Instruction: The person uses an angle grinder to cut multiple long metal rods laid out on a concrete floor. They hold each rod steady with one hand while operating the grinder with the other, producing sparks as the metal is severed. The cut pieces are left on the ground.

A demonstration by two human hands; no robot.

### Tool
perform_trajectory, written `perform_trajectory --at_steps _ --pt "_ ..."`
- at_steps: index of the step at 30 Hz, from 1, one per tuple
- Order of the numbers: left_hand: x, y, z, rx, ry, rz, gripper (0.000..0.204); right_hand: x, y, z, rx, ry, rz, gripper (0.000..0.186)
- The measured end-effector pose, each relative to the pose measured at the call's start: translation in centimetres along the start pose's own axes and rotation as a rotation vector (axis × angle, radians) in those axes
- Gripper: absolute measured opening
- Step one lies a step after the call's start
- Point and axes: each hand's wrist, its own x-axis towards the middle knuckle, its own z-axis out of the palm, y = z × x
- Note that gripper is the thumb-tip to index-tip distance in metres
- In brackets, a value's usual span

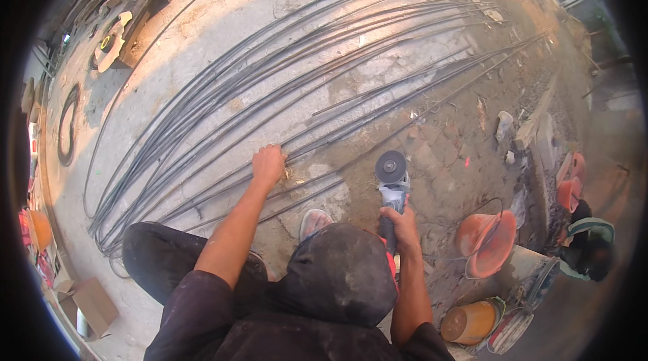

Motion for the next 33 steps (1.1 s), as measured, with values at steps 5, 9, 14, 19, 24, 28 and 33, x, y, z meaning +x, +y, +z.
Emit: perform_trajectory --at_steps 5,9,14,19,24,28,33 --pt "-0.6 0.6 -3.2 -0.07 -0.197 0.059 0.038 -0.8 -0.2 -0.3 0.017 0.007 -0.001 0.035" --pt "0.1 0.1 -4.8 -0.224 -0.191 0.106 0.037 -1.1 -0.2 -0.7 0.012 0.037 -0.011 0.033" --pt "0.6 -0.7 -3.6 -0.221 -0.111 0.114 0.039 -1.1 0.0 -1.0 0.014 0.02 -0.012 0.03" --pt "-0.5 -1.4 -0.4 -0.214 0.047 0.127 0.042 -1.3 -0.3 -1.0 0.009 0.012 -0.015 0.029" --pt "-1.6 -1.0 -1.0 -0.199 0.094 0.297 0.035 -2.0 -0.9 -0.9 0.007 0.048 0.0 0.03" --pt "-1.7 -0.9 -0.5 -0.115 0.111 0.322 0.03 -1.7 -0.4 -1.1 0.001 0.09 0.007 0.033" --pt "-1.5 -0.6 0.8 0.12 0.102 0.271 0.026 -0.8 0.2 -1.3 -0.014 -0.01 0.031 0.036"
